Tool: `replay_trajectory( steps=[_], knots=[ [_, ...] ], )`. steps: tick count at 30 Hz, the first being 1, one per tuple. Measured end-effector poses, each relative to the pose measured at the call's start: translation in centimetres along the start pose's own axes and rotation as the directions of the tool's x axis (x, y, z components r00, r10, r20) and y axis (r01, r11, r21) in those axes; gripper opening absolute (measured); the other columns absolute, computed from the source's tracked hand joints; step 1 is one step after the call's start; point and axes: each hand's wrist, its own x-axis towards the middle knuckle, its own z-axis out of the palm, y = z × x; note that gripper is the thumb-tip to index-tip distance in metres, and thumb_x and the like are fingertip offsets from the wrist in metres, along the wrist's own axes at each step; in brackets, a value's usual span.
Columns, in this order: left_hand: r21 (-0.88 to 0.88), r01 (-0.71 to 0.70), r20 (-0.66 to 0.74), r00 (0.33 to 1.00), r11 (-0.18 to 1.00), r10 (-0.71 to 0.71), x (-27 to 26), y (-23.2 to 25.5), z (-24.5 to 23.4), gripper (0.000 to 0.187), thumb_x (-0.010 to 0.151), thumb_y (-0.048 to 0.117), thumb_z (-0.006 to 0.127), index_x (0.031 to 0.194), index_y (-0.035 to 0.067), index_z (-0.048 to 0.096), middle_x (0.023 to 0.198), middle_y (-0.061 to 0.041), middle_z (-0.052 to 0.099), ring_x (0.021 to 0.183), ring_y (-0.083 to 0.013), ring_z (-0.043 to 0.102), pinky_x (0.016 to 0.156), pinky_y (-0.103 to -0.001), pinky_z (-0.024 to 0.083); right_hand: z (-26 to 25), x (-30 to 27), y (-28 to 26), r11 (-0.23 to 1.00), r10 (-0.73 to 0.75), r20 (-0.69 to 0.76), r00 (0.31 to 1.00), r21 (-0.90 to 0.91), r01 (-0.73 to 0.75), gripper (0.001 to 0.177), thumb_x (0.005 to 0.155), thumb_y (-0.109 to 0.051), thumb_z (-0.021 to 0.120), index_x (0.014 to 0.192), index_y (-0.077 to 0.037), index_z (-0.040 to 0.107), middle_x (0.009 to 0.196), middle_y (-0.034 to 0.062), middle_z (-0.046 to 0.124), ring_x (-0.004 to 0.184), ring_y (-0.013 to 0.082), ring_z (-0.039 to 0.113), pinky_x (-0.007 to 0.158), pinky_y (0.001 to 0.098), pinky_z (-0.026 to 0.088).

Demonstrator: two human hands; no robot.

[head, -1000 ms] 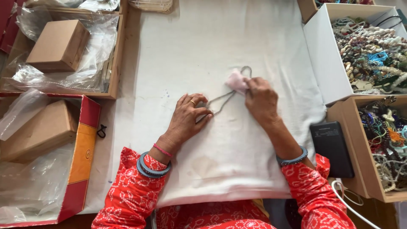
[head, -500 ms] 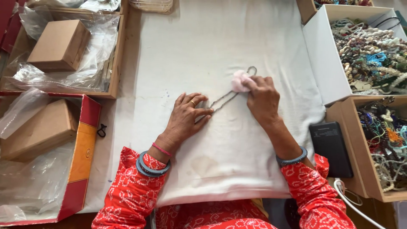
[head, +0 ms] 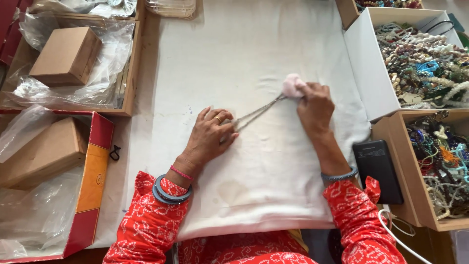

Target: The person cleans a small plastic container with a pink cloth, then places a small beige pouch inside and closes it. They stack the container with others and then clean a silver chain necklace with the same pink cloth on a white cloth-covered surface.

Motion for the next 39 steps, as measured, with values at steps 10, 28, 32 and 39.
replay_trajectory(
  steps=[10,28,32,39],
  knots=[
    [-0.118,0.177,-0.105,0.976,0.977,-0.189,3.7,1.3,1.1,0.028,0.095,0.031,0.074,0.104,0.004,0.070,0.118,-0.010,0.068,0.114,-0.0283,0.062,0.104,-0.046,0.046,0.4,0.8,-1.3,0.999,0.019,-0.003,1.000,0.025,-0.019,0.036,0.081,-0.018,0.082,0.115,-0.011,0.073,0.123,0.0135,0.069,0.111,0.0319,0.062,0.089,0.0487,0.053],
    [0.106,-0.052,-0.006,0.999,0.993,0.053,2.1,4.4,2.8,0.014,0.096,0.014,0.064,0.107,0.004,0.064,0.118,-0.012,0.066,0.114,-0.0270,0.061,0.109,-0.050,0.042,-1.0,0.4,-4.1,0.893,-0.241,-0.080,0.967,0.371,0.253,0.038,0.082,0.008,0.066,0.114,-0.011,0.075,0.120,0.0067,0.075,0.113,0.0266,0.067,0.094,0.0362,0.058],
    [-0.026,-0.065,-0.034,0.997,0.998,0.064,1.8,3.9,2.5,0.015,0.095,0.015,0.063,0.105,0.005,0.066,0.125,-0.011,0.068,0.121,-0.0263,0.060,0.108,-0.048,0.042,-1.0,0.4,-2.7,0.909,-0.298,0.031,0.954,0.313,0.274,0.037,0.074,0.011,0.065,0.100,-0.011,0.079,0.120,0.0025,0.075,0.114,0.0266,0.067,0.095,0.0368,0.056],
    [0.053,-0.081,-0.091,0.992,0.995,0.085,1.9,3.8,2.4,0.015,0.094,0.017,0.066,0.101,0.007,0.075,0.120,-0.005,0.072,0.121,-0.0222,0.061,0.108,-0.052,0.039,-0.8,-0.2,-1.4,0.938,-0.027,0.035,0.999,0.347,0.014,0.045,0.077,0.013,0.061,0.111,-0.010,0.078,0.121,0.0063,0.073,0.111,0.0268,0.066,0.090,0.0363,0.056]
  ],
)
